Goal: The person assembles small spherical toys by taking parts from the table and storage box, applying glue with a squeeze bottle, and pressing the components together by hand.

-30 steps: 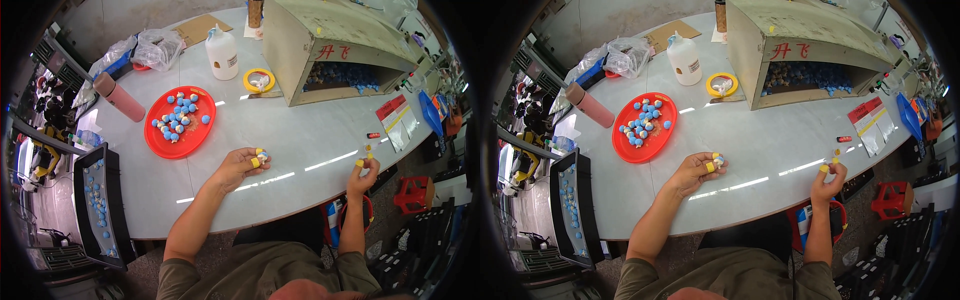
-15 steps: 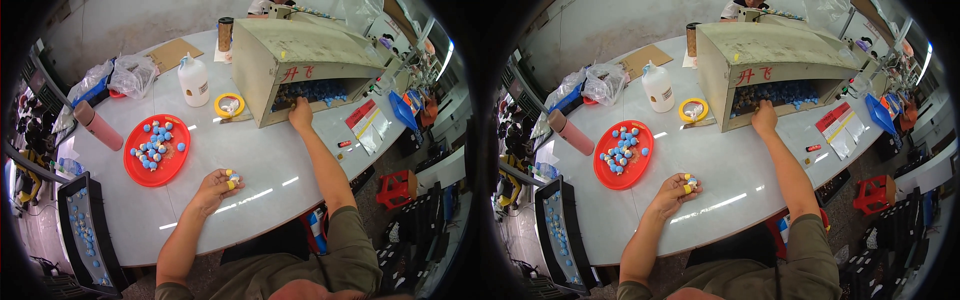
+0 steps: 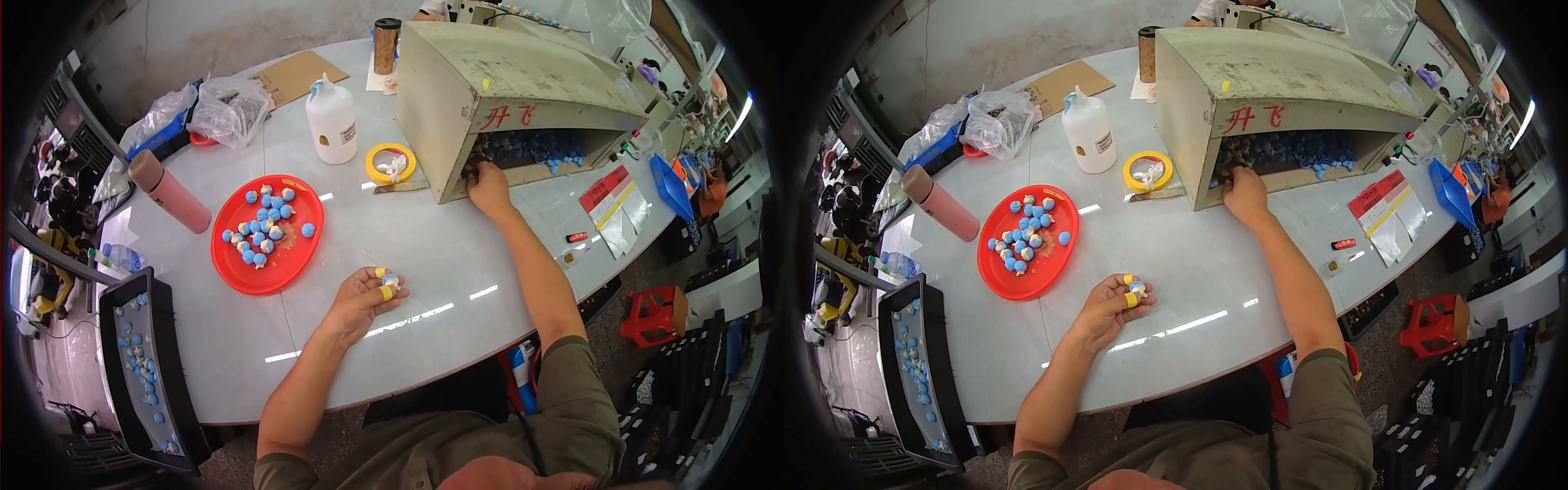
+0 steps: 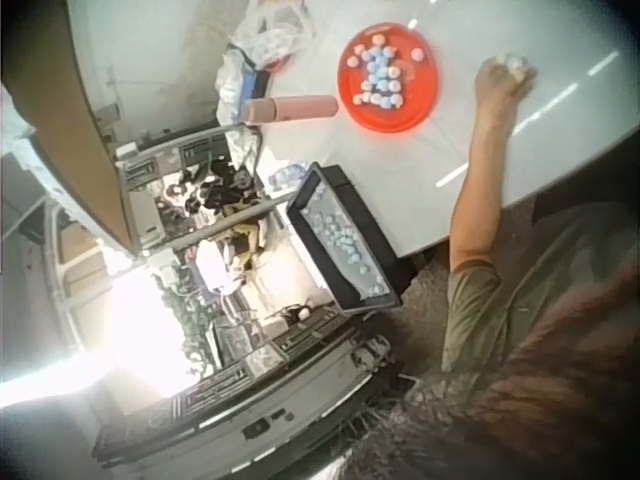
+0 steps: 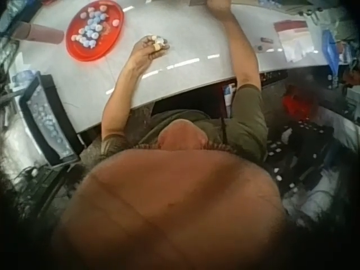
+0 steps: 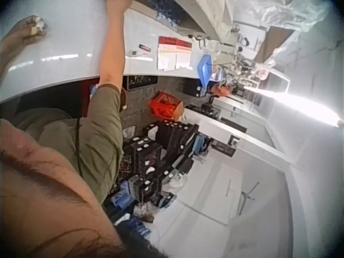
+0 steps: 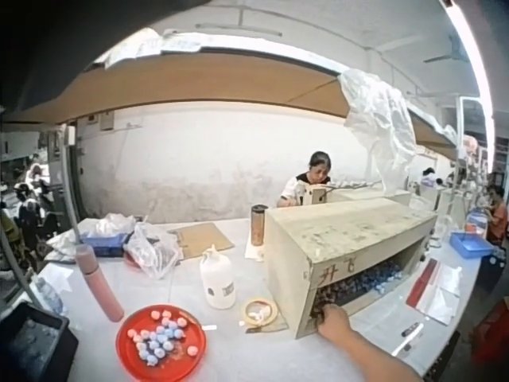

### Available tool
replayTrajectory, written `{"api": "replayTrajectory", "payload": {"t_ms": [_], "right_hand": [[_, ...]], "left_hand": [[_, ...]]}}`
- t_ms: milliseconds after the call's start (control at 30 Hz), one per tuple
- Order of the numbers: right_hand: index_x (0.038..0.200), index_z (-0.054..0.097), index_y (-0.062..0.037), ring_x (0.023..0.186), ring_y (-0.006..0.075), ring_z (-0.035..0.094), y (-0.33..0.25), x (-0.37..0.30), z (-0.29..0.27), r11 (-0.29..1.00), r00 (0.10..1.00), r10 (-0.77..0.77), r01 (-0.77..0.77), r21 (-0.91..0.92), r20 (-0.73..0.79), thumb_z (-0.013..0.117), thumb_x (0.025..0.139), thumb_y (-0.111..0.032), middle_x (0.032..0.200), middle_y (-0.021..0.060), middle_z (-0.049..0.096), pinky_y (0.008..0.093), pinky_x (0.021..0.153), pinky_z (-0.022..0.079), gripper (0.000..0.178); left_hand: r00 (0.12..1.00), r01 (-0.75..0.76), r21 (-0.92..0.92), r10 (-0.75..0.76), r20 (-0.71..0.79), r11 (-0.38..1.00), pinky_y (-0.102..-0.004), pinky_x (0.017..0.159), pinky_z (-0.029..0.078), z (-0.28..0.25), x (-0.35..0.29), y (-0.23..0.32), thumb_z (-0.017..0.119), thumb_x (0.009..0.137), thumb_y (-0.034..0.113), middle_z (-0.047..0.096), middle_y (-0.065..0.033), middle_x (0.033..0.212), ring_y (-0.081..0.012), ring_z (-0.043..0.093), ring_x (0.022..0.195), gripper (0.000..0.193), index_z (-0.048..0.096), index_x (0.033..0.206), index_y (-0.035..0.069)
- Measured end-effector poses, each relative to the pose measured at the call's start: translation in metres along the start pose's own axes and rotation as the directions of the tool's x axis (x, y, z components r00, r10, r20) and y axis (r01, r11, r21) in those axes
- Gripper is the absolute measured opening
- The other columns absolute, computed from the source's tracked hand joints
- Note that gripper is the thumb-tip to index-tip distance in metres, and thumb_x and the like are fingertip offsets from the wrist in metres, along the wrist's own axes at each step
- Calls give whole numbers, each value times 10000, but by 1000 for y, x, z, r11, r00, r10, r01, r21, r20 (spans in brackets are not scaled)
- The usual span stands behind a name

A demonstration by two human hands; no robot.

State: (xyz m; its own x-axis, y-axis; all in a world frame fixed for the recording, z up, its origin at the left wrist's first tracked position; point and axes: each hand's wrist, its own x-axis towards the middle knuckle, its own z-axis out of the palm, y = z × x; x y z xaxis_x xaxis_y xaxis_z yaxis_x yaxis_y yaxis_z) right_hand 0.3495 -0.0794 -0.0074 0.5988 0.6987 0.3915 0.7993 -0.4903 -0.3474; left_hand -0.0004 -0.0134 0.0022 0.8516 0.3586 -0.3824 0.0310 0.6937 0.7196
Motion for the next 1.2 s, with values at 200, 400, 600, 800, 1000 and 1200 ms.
{"api": "replayTrajectory", "payload": {"t_ms": [200,400,600,800,1000,1200], "right_hand": [[1124,555,-14,742,96,577,-49,-56,-40,164,923,66,-384,909,378,562,888,-11,917,31,591,216,636,474,236],[1152,560,16,778,112,597,-140,-118,-46,-9,759,-204,-633,774,618,560,891,-5,932,44,600,241,688,503,262],[1124,580,12,798,112,601,-171,-122,-29,339,769,-217,-518,785,601,565,874,1,961,48,603,240,704,501,251],[1049,589,13,839,142,608,-162,-125,-9,578,908,-321,-37,815,268,602,794,57,1002,76,598,260,705,504,258],[1022,585,17,848,149,611,-162,-128,-5,516,954,-248,-20,856,171,613,773,67,1011,85,602,265,706,503,256],[1035,581,15,838,138,601,-152,-127,3,533,953,-229,-47,845,198,629,776,50,1005,80,610,261,718,495,265]], "left_hand": [[965,-184,-8,179,-193,983,-294,855,540,-5,2,-1,631,868,25,618,-132,1114,-219,640,1010,297,479,1123,30],[945,-290,-98,269,-184,952,-302,878,524,-1,6,-7,649,876,68,620,-118,1087,-201,633,993,318,463,1130,23],[921,-356,-170,314,-232,919,-284,805,545,-12,9,-9,662,865,50,618,-108,1021,-172,634,908,295,479,1094,12],[914,-350,-149,302,-270,925,-268,834,531,-12,9,-8,658,877,70,618,-102,1033,-163,626,939,299,465,1099,17],[933,-281,-92,250,-260,955,-293,866,527,-9,12,-11,648,875,52,606,-119,1070,-174,621,975,298,459,1101,12],[973,-220,-292,187,-139,931,-345,920,520,-8,6,-6,573,916,56,597,-133,1090,-202,622,1016,252,454,1129,-9]]}}
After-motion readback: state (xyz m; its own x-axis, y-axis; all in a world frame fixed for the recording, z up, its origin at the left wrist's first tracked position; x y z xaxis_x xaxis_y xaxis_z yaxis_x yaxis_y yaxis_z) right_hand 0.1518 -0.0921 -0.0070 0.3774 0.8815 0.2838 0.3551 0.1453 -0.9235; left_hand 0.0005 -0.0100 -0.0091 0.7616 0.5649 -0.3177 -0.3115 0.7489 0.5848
